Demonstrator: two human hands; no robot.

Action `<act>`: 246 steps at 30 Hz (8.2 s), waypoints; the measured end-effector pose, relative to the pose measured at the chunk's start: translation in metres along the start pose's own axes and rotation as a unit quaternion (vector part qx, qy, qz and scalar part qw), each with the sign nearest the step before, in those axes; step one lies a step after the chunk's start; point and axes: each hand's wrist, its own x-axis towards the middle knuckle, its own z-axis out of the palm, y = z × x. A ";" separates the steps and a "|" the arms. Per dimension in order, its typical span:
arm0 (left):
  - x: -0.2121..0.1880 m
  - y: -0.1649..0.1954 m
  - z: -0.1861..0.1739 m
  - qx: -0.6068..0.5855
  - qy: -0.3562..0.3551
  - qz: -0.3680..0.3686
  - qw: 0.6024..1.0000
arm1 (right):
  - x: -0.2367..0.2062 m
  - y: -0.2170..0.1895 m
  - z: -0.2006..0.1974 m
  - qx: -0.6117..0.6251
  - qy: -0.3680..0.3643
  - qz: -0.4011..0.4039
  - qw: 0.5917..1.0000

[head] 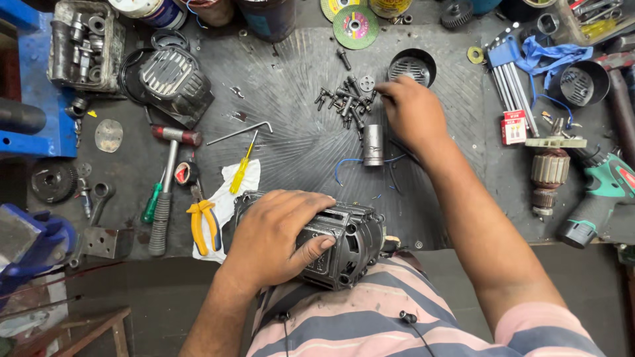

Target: The person holds an electric blower motor housing on a cluttered workbench, picks up small screws from the bench, and uses a hex key to loosen fasteners on the housing. They work a screwdriver and a small metal piece by hand, then lift the fan and motor assembly out of the housing and set the opened housing on the bench.

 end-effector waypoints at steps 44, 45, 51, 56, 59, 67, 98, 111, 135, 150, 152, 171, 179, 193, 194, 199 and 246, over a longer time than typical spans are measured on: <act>-0.002 -0.010 -0.016 -0.036 0.045 -0.015 0.998 | -0.039 -0.125 -0.121 0.246 -0.174 -0.335 0.893; -0.002 -0.010 -0.017 -0.035 0.047 -0.013 0.998 | -0.038 -0.127 -0.120 0.257 -0.180 -0.338 0.887; -0.001 -0.011 -0.019 -0.034 0.047 -0.014 0.998 | -0.042 -0.135 -0.121 0.237 -0.160 -0.335 0.898; -0.002 -0.012 -0.020 -0.040 0.035 -0.022 0.998 | -0.043 -0.142 -0.127 0.210 -0.167 -0.334 0.904; -0.003 -0.013 -0.020 -0.044 0.029 -0.023 0.998 | -0.042 -0.147 -0.129 0.198 -0.170 -0.326 0.909; -0.004 -0.014 -0.019 -0.038 0.024 -0.010 0.999 | -0.044 -0.149 -0.130 0.150 -0.238 -0.292 0.914; -0.001 -0.034 -0.020 -0.033 0.014 0.000 0.999 | -0.050 -0.096 -0.046 0.296 0.026 -0.430 0.853; 0.000 -0.027 -0.018 -0.023 0.029 0.002 0.999 | 0.012 -0.043 0.007 0.113 0.020 -0.074 0.991; 0.072 -0.128 -0.033 0.024 0.020 -0.187 0.982 | 0.048 -0.072 0.051 -0.113 -0.023 -0.278 0.954; 0.175 -0.172 0.033 0.268 -0.003 0.107 0.957 | 0.018 -0.073 0.051 -0.016 -0.028 -0.183 0.983; 0.173 -0.175 0.031 0.247 0.006 0.103 0.964 | 0.017 -0.071 0.053 -0.011 -0.020 -0.172 0.985; -0.012 -0.041 -0.041 -0.064 0.105 -0.098 0.988 | 0.014 -0.072 0.073 -0.017 -0.027 -0.169 0.985; -0.015 -0.045 -0.058 -0.017 0.050 -0.043 0.998 | 0.015 -0.077 0.073 0.009 0.010 -0.191 0.982; 0.002 -0.039 -0.066 0.021 -0.046 -0.051 0.997 | 0.009 -0.076 0.071 0.062 0.030 -0.139 0.988; 0.003 -0.042 -0.065 0.020 -0.042 -0.044 0.998 | 0.008 -0.075 0.071 0.065 0.032 -0.137 0.988; 0.015 -0.061 -0.057 -0.091 -0.057 -0.113 0.988 | 0.008 -0.071 0.071 0.084 0.048 -0.140 0.985; -0.077 -0.125 -0.055 -0.043 0.161 -0.030 0.986 | -0.070 -0.055 0.005 0.631 -0.017 0.347 0.694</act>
